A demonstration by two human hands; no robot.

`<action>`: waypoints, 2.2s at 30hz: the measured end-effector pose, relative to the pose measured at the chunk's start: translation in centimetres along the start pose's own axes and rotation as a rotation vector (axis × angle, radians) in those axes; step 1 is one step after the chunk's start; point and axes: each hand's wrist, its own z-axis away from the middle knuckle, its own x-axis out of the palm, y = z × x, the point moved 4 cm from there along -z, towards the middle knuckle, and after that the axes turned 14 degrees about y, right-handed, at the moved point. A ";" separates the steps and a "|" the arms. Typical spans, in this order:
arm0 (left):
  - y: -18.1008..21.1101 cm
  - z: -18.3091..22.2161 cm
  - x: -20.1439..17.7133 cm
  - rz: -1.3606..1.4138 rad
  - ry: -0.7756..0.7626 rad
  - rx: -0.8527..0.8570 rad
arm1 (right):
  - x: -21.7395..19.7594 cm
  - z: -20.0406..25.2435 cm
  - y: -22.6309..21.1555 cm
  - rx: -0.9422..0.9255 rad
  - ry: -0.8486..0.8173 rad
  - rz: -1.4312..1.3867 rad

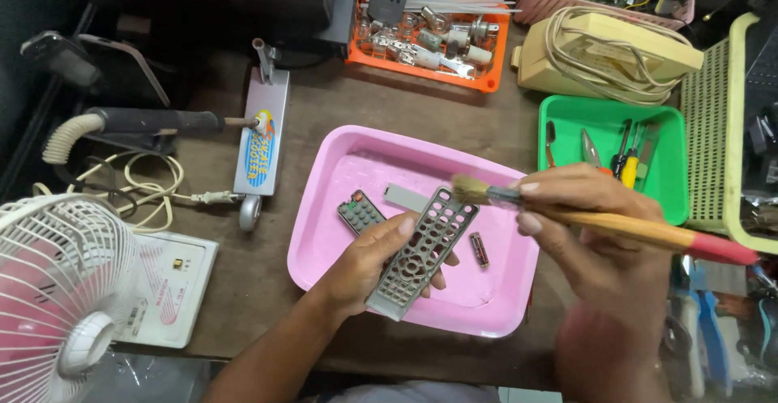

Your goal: Cleaning the internal components of a remote control using a brush and cleaning solution on a workbench.

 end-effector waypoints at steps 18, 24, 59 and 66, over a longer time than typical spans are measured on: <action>-1.2 -1.1 -0.6 0.251 0.082 -0.097 | -0.1 1.6 -0.8 -0.089 0.185 0.282; -1.0 -1.1 -0.6 0.274 0.070 -0.097 | 2.3 1.0 -2.2 -0.124 0.027 0.329; -1.1 -0.7 -0.7 0.181 -0.034 0.071 | -2.6 1.7 0.3 0.115 0.224 0.114; -1.9 -1.2 -1.4 -0.028 -0.096 0.395 | -3.1 1.8 0.2 0.348 0.285 0.068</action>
